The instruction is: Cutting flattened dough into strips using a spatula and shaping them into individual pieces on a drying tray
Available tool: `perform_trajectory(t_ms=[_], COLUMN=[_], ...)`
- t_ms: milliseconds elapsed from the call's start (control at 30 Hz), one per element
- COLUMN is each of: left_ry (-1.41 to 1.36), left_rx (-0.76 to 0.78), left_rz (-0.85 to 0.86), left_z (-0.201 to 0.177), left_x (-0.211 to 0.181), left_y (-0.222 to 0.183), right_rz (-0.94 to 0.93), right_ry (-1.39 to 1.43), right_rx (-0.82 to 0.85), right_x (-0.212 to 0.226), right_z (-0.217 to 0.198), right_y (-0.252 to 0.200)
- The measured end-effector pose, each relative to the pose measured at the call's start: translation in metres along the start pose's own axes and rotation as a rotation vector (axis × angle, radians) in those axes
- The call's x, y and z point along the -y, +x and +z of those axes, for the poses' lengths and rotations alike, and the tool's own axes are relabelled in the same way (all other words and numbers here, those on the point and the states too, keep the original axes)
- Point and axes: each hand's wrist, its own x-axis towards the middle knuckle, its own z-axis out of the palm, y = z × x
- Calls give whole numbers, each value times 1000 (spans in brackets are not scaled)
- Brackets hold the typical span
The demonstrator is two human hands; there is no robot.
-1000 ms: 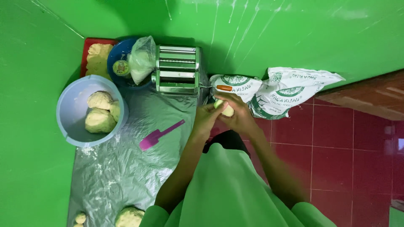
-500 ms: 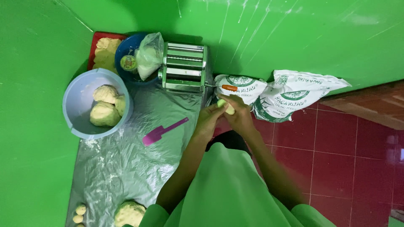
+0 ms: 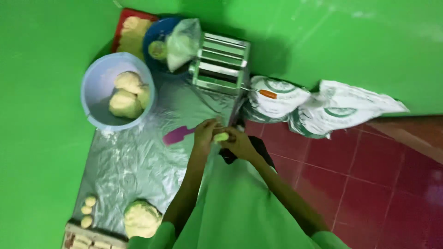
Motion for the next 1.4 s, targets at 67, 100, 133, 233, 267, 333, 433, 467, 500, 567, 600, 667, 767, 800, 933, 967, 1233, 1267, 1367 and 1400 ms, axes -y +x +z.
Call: perform_trajectory(t_ms=[67, 100, 133, 233, 267, 333, 433, 467, 500, 567, 600, 667, 767, 800, 933, 967, 1233, 1267, 1367, 1400], left_ry=[-85, -161, -169, -65, -125, -195, -289, -234, -179, -201, -214, -212, -210, -212, -135, -78, 75, 117, 174, 182], left_rx=[-99, -174, -185, -126, -66, -15, 42, 106, 170, 162, 158, 170, 209, 242, 181, 169, 70, 86, 132, 158], left_rz=[63, 130, 140, 110, 19, -76, -121, -61, -2, 20, 47, 69, 93, 95, 106, 99, 122, 107, 123, 161], left_z=[-18, -30, -29, -21, -14, -9, -7, -4, -1, 1, 2, 2, 3, 4, 10, 12, 34, 35, 43, 46], left_x=[-17, -19, -28, -59, -72, -79, -73, -77, -81, -96, -104, -113, -114, -113, -114, -109, -128, -130, -140, -146], left_y=[7, 4, 2, -16, -27, -28, -11, -17, -23, -32, -36, -38, -34, -32, -24, -20, -15, -15, -18, -18], right_rz=[-21, -44, -55, -146, -222, -295, -361, -367, -373, -375, -380, -397, -423, -432, -369, -364, -372, -359, -369, -401], right_ry=[-12, -37, -33, -29, -70, -109, -295, -320, -344, -321, -297, -277, -250, -248, -146, -145, -117, -103, -85, -81], right_rx=[45, 67, 79, 38, 34, 43, 30, 4, -22, 2, 16, 54, 96, 97, 154, 126, 31, 58, 50, 20], right_x=[9, 15, 29, 64, 68, 68, 67, 74, 80, 88, 91, 83, 87, 91, 90, 81, 70, 62, 53, 53], right_z=[-5, -4, -5, -8, -10, -12, -17, -18, -20, -23, -24, -27, -29, -30, -32, -33, -46, -48, -51, -51], right_y=[26, 30, 45, 84, 92, 103, 116, 119, 122, 124, 127, 129, 139, 143, 152, 153, 170, 171, 173, 176])
